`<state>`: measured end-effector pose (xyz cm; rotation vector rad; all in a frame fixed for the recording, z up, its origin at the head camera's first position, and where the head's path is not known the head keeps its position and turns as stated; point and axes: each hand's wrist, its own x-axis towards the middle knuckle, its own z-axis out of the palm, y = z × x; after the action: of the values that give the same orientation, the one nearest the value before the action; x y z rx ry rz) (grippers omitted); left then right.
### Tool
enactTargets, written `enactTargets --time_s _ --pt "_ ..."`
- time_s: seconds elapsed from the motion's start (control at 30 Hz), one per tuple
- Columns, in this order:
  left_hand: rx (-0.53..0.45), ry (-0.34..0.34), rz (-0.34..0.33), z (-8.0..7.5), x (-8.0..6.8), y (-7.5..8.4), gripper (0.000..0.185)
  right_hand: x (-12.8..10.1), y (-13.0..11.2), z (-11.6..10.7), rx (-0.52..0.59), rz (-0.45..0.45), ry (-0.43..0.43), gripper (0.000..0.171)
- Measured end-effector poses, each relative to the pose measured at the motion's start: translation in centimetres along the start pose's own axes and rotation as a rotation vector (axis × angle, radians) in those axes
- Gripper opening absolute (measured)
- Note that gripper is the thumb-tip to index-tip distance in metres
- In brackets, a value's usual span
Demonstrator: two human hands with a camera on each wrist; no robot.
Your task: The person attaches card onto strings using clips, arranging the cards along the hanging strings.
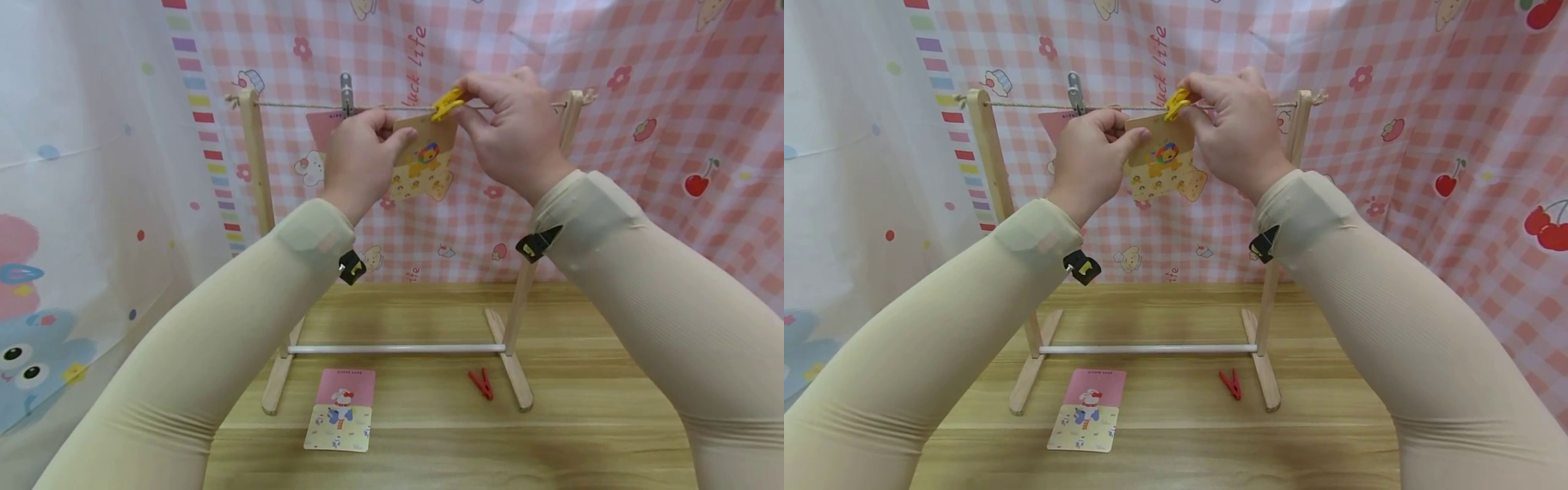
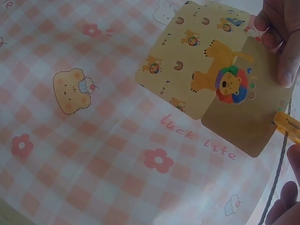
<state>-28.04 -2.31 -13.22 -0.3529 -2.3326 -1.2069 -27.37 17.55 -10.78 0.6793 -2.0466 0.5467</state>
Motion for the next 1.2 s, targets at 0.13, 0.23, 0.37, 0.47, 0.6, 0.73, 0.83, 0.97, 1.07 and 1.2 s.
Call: enactTargets --time_s 0.13,0.23,0.37,0.47,0.6,0.73,0.83,0.97,1.07,1.2 --pt "0.009 0.007 0.003 0.03 0.03 -0.12 0.026 0.04 -0.06 0.05 -0.010 -0.011 -0.009 0.014" --pt "0.011 0.009 0.005 0.07 0.06 -0.21 0.025 0.09 -0.09 0.10 -0.009 -0.014 -0.017 0.014" --pt "0.017 0.007 0.007 0.12 0.10 -0.30 0.025 0.16 -0.10 0.20 -0.008 -0.016 -0.033 0.014" --pt "0.020 0.007 0.010 0.16 0.13 -0.35 0.025 0.17 -0.08 0.25 -0.009 -0.015 -0.044 0.015" --pt "0.020 0.006 0.013 0.21 0.12 -0.44 0.026 0.20 -0.15 0.28 0.000 -0.007 -0.054 0.014" --pt "0.027 0.010 0.021 0.25 0.14 -0.54 0.027 0.24 -0.20 0.32 0.005 -0.013 -0.058 0.014" --pt "0.025 0.012 0.024 0.24 0.11 -0.56 0.026 0.21 -0.26 0.37 0.000 -0.010 -0.067 0.014" --pt "0.015 0.009 0.026 0.24 0.03 -0.55 0.025 0.16 -0.35 0.39 -0.011 -0.002 -0.085 0.015" --pt "0.014 0.004 0.025 0.25 -0.03 -0.54 0.025 0.13 -0.39 0.41 -0.019 0.002 -0.096 0.016" --pt "0.017 -0.004 0.018 0.26 -0.11 -0.59 0.026 0.06 -0.40 0.45 -0.028 0.001 -0.104 0.017"
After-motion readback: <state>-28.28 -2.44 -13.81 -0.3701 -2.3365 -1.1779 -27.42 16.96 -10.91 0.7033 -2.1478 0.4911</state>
